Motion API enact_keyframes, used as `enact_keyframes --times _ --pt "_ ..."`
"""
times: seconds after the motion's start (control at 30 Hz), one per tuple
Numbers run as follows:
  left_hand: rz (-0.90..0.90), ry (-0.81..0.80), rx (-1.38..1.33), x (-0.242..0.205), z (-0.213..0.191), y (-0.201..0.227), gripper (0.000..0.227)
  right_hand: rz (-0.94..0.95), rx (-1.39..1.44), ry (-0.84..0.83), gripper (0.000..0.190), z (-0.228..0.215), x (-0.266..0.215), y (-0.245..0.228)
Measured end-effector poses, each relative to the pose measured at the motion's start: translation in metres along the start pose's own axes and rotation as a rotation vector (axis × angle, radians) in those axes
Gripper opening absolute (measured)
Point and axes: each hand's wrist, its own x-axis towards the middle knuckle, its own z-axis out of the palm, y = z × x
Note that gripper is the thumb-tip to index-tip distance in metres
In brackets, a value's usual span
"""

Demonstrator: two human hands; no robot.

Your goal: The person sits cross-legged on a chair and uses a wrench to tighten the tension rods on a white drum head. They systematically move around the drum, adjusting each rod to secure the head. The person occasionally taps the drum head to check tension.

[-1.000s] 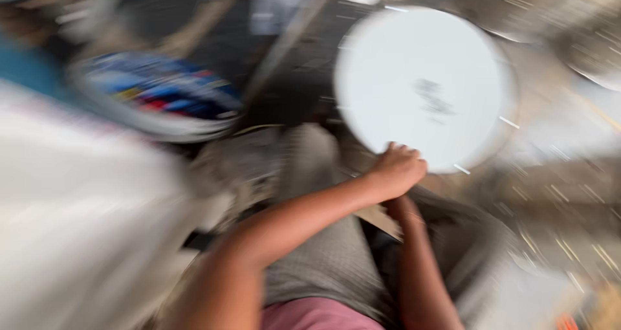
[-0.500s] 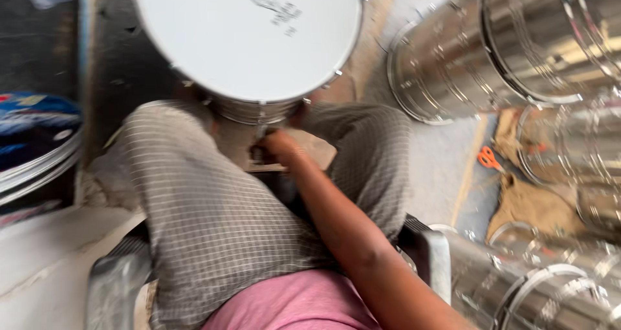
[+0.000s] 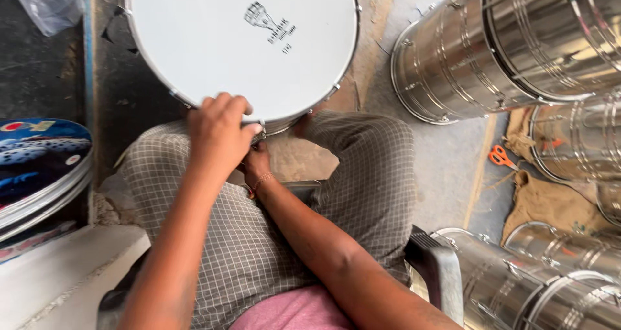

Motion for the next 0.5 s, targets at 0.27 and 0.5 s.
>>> enact_keyframes --times 0.27,0.5 --pt "0.047 0.079 -0.021 -0.001 0.105 -0.051 0.036 -0.255 -0.140 -0.066 0.030 -0.016 0.052 0.031" --pt "0.070 0.085 -0.031 0.003 0.105 -0.056 0.037 -0.128 -0.567 -0.026 0.037 -0.050 0.065 -0.006"
